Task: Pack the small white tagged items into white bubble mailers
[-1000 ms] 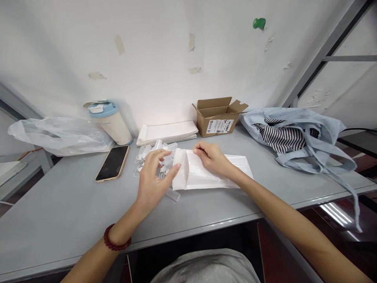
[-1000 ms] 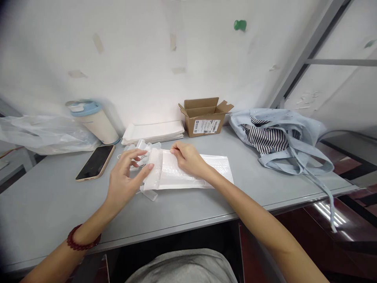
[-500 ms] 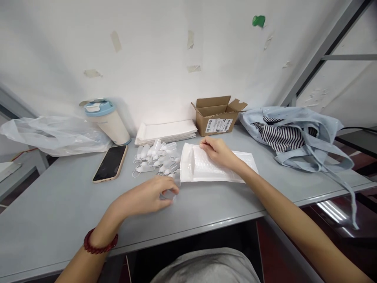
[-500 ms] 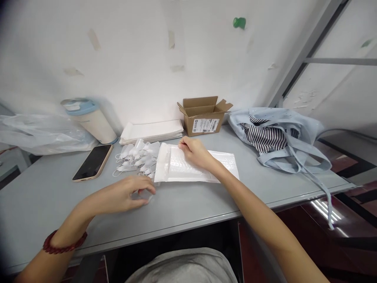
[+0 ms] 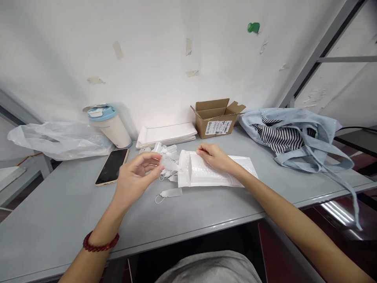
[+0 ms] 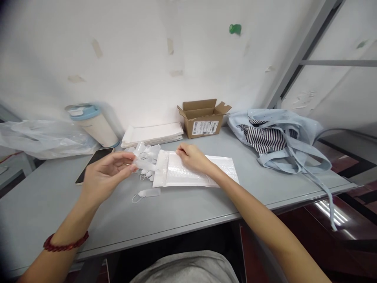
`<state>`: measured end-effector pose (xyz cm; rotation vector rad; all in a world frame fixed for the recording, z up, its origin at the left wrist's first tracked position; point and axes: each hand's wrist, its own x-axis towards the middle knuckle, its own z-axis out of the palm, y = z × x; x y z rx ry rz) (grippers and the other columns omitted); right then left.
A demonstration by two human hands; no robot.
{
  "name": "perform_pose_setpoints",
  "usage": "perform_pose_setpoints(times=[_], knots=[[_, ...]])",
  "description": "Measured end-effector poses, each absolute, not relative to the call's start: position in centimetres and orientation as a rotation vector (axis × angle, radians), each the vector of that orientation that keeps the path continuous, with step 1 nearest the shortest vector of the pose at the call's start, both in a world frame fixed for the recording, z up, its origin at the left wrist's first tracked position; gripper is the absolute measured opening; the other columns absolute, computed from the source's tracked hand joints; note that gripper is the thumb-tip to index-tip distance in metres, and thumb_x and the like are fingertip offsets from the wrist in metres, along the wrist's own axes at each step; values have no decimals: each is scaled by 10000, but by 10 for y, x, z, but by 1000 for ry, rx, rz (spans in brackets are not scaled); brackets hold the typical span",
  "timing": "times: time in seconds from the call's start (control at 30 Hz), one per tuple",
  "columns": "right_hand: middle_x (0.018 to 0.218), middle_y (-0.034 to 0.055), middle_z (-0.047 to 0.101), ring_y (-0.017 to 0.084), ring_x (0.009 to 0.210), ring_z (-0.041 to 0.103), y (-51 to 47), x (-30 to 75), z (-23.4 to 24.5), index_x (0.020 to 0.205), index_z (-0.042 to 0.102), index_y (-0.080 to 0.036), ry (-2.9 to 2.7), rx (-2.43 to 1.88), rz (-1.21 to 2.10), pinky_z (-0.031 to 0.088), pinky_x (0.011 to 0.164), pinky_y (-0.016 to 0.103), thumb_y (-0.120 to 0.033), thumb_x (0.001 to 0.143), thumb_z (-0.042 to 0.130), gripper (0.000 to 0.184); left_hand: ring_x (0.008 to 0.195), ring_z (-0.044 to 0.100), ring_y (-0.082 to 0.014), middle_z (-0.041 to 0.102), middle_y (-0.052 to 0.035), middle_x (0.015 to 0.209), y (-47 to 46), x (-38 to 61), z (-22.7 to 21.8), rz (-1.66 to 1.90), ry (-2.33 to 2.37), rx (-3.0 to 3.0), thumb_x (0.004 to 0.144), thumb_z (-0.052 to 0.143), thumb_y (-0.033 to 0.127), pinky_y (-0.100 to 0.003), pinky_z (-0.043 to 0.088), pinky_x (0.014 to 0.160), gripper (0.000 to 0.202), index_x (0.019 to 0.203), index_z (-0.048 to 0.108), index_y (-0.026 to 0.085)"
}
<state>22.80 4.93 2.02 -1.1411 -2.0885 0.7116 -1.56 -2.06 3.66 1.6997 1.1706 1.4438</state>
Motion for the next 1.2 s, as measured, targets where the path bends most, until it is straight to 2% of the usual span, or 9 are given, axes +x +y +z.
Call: perform_pose_setpoints(times=[0.23,0.47,0.67,0.87,1.0,1.1,1.2], knots=[[664,-23,491,127,609,427,48,225,20,712,443,-197,-2058,-1168,672,323,593,260,-231,867,370,174,755,643,-154,651,-49,905,-20,1,23,1284,1195,1680,701,720,261,-278,565,678,210,869,641,163],[663,-22,507,133,623,446,46,223,21,715,447,-198,-1972,-1169,665,325,587,261,-258,876,374,187,675,671,-167,665,-17,718,-17,2,26,1339,1249,1443,720,697,293,-310,564,680,224,870,613,149],[664,-11,523,143,621,468,43,216,16,731,444,-202,-1989,-1124,620,337,594,269,-237,871,374,161,878,659,-206,707,-76,971,-22,18,12,1327,1259,1944,795,613,248,-324,556,717,108,833,677,170],[649,-7,514,149,595,464,39,208,13,732,414,-212,-1995,-1162,552,329,582,279,-229,874,371,149,872,614,-213,715,-57,916,-20,16,5,1327,1368,2368,852,517,181,-390,516,780,190,913,696,204],[637,-15,507,145,591,456,42,211,14,725,428,-210,-1894,-1185,555,323,563,269,-226,871,375,156,883,560,-216,683,-75,920,-19,16,1,1243,1389,2497,856,475,143,-374,496,764,222,935,680,177],[626,-23,498,138,581,444,43,212,15,716,440,-208,-1830,-1173,593,319,548,261,-232,871,384,166,926,513,-225,650,-101,1000,-23,19,1,1152,1334,2597,860,447,124,-388,465,815,256,1024,643,144],[627,-26,502,135,583,444,39,209,15,712,447,-206,-1834,-1153,634,324,554,260,-234,867,395,166,970,484,-239,616,-109,1101,-28,22,7,1020,1236,2658,860,474,175,-407,424,857,249,1070,604,146]])
